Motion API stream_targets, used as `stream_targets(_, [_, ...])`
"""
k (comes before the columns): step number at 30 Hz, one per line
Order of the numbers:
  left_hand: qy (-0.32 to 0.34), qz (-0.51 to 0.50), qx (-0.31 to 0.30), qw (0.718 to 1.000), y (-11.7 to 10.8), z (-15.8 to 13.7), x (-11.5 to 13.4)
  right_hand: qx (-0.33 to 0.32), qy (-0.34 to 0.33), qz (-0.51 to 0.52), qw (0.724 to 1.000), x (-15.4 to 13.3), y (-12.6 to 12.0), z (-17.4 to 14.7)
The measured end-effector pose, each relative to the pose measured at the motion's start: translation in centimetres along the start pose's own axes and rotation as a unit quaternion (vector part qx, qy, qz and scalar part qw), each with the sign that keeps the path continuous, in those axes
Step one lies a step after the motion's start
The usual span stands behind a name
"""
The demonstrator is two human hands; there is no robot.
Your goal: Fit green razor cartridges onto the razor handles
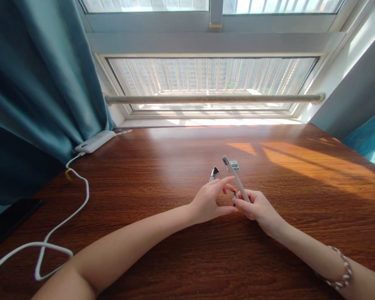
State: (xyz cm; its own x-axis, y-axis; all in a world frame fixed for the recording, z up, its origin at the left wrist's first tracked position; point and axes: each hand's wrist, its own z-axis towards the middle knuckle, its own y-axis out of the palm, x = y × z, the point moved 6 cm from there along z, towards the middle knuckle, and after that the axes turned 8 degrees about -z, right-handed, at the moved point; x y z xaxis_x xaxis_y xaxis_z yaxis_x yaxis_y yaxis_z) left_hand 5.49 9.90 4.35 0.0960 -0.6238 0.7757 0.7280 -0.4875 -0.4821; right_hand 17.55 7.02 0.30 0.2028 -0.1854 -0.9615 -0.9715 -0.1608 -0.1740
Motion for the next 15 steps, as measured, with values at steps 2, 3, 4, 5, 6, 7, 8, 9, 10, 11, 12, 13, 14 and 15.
stream_targets(2, [0.000, -0.012, -0.004, 1.000, 0.08, -0.03, -0.03, -0.005, -0.005, 0.009, 1.000, -0.03, 0.07, -0.02])
stream_targets(3, [0.000, -0.020, -0.004, 1.000, 0.08, -0.04, -0.07, -0.007, -0.007, 0.018, 1.000, -0.09, 0.09, -0.06])
stream_targets(4, [0.000, -0.028, -0.002, 1.000, 0.07, -0.05, -0.12, -0.009, -0.008, 0.028, 1.000, -0.14, 0.12, -0.10])
stream_targets(5, [-0.001, -0.036, -0.001, 0.999, 0.05, -0.05, -0.19, -0.012, -0.006, 0.040, 0.999, -0.18, 0.16, -0.15])
stream_targets(6, [-0.004, -0.044, 0.000, 0.999, 0.02, -0.04, -0.27, -0.015, -0.004, 0.052, 0.999, -0.19, 0.19, -0.19])
stream_targets(7, [-0.008, -0.051, 0.000, 0.999, 0.01, -0.02, -0.35, -0.018, -0.003, 0.063, 0.998, -0.19, 0.21, -0.22])
stream_targets(8, [-0.013, -0.059, -0.001, 0.998, -0.01, 0.01, -0.40, -0.019, -0.001, 0.074, 0.997, -0.18, 0.21, -0.24])
stream_targets(9, [-0.017, -0.068, -0.002, 0.998, -0.03, 0.06, -0.43, -0.020, 0.000, 0.083, 0.996, -0.15, 0.19, -0.24])
stream_targets(10, [-0.021, -0.075, -0.004, 0.997, -0.04, 0.11, -0.42, -0.018, 0.001, 0.090, 0.996, -0.12, 0.13, -0.22])
stream_targets(11, [-0.026, -0.081, -0.007, 0.996, -0.05, 0.18, -0.39, -0.015, 0.001, 0.095, 0.995, -0.09, 0.04, -0.19])
stream_targets(12, [-0.030, -0.086, -0.010, 0.996, -0.05, 0.25, -0.35, -0.012, 0.001, 0.098, 0.995, -0.06, -0.04, -0.16])
stream_targets(13, [-0.036, -0.091, -0.013, 0.995, -0.03, 0.32, -0.31, -0.010, 0.002, 0.101, 0.995, -0.05, -0.11, -0.12])
stream_targets(14, [-0.042, -0.095, -0.016, 0.994, 0.00, 0.38, -0.27, -0.008, 0.001, 0.102, 0.995, -0.05, -0.16, -0.10])
stream_targets(15, [-0.048, -0.100, -0.019, 0.994, 0.04, 0.43, -0.23, -0.008, 0.001, 0.102, 0.995, -0.08, -0.18, -0.09])
